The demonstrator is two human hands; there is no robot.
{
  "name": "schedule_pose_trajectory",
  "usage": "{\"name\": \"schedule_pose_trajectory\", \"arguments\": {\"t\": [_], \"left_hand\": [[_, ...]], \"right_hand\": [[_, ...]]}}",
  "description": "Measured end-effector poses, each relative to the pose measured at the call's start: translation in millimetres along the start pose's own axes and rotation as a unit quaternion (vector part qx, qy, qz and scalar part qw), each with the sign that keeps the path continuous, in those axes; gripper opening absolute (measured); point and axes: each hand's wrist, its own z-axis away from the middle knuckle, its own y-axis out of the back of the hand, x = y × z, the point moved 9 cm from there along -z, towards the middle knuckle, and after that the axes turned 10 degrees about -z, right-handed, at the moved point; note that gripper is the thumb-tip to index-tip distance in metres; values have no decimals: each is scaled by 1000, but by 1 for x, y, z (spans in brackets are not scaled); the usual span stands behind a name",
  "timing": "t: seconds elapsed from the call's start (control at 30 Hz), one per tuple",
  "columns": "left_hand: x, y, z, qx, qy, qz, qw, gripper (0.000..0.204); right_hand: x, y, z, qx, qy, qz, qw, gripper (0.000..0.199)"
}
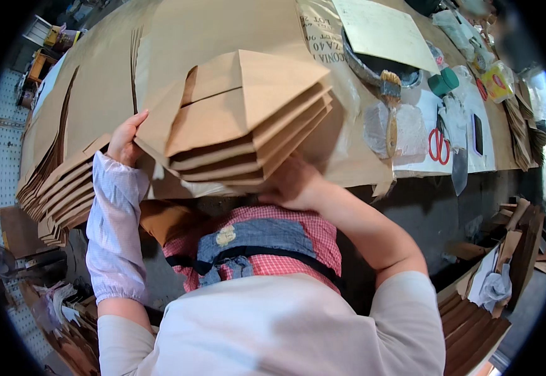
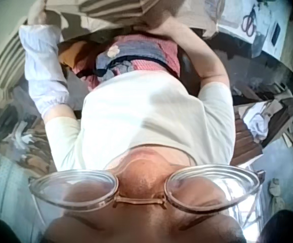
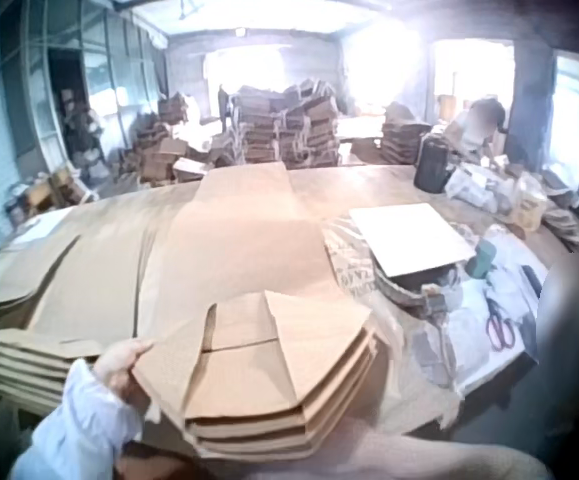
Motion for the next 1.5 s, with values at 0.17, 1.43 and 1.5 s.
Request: {"name": "schedule_pose_trajectory", "arguments": {"t": [0.17, 1.43, 1.5], "left_hand": [[-17, 14, -13, 55, -21, -54, 997, 23], [-7, -8, 52, 212, -271, -704, 621, 16], [-1, -16, 49, 159, -158, -744, 629, 24]], "right_hand": [[-27, -23, 32, -128, 57, 52, 989, 62], [129, 56, 12, 263, -296, -23, 918, 45], [108, 76, 4, 196, -289, 39, 936, 46]]}}
